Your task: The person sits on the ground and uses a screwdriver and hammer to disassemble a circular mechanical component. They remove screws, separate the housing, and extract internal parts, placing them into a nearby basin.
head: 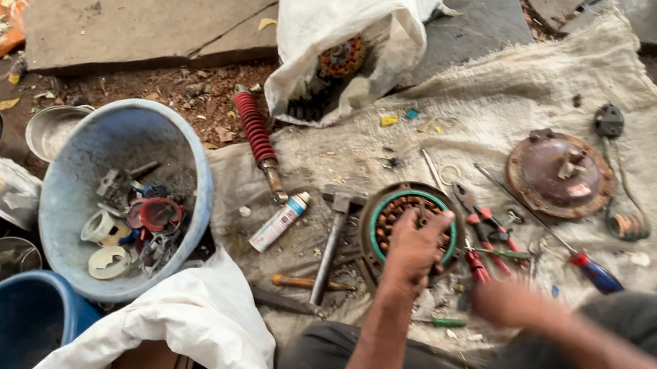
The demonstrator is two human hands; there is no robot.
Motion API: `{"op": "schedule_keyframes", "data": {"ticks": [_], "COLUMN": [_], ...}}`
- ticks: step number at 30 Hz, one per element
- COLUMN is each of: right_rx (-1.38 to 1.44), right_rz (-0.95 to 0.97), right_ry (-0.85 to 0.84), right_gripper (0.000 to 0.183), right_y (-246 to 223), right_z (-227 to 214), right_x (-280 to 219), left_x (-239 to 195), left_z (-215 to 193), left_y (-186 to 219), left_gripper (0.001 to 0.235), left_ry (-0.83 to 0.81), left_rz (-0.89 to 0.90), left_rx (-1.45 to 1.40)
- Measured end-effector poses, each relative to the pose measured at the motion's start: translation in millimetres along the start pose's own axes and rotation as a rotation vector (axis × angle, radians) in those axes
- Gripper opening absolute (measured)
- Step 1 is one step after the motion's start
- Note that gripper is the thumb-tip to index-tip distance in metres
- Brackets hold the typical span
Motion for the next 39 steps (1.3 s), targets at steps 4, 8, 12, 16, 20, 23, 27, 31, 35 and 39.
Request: {"op": "schedule_keyframes", "data": {"ticks": [4,8,12,16,20,23,27,31,35,39], "right_rx": [0.705,1.068,1.116,1.156,1.168,2.145,2.427,2.044,1.571,1.147], "right_rz": [-0.279,0.099,0.304,0.306,0.344,0.454,0.004,0.023,0.109,0.147], "right_ry": [0.513,0.690,0.453,0.723,0.759,0.474,0.284,0.005,0.004,0.100], "right_gripper": [0.022,0.068,0.098,0.106,0.111,0.099,0.021,0.032,0.030,0.031], "right_y": [-103.2,-165.8,-189.4,-187.0,-173.4,-164.0,-153.6,-150.0,-140.9,-108.1], "right_z": [43.8,-4.5,-25.1,-25.8,-24.3,-22.6,-26.9,-26.8,-8.4,44.9], "right_x": [27.0,136.9,188.5,235.4,270.9,263.8,199.1,110.8,36.4,-19.2], "left_x": [-7.5,-15.7,-19.2,-19.9,-19.4,-13.6,-7.2,-7.1,-7.1,-6.0], "left_z": [3.2,9.9,10.4,11.6,7.2,10.7,12.1,17.6,19.1,17.5], "left_y": [0.8,12.2,16.2,13.6,13.8,14.0,11.7,14.2,14.8,15.3], "left_gripper": [0.077,0.082,0.064,0.046,0.040,0.045,0.049,0.052,0.046,0.022], "left_ry": [0.037,0.050,-0.005,-0.068,-0.114,-0.082,-0.111,-0.085,-0.046,-0.121], "left_rz": [-0.059,-0.067,-0.055,0.004,-0.061,-0.042,0.003,-0.095,-0.091,-0.124], "left_rx": [-0.052,-0.129,-0.124,-0.276,-0.299,-0.277,-0.341,-0.394,-0.318,-0.533]}}
Point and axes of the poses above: each hand's wrist, its own x-axis towards the middle knuckle, its own z-axis out of the palm, y = z × x, the point moved 1 cm from there along x, towards the middle knuckle, and after that the axes turned 1 degree about -z, right-handed, at the moved point
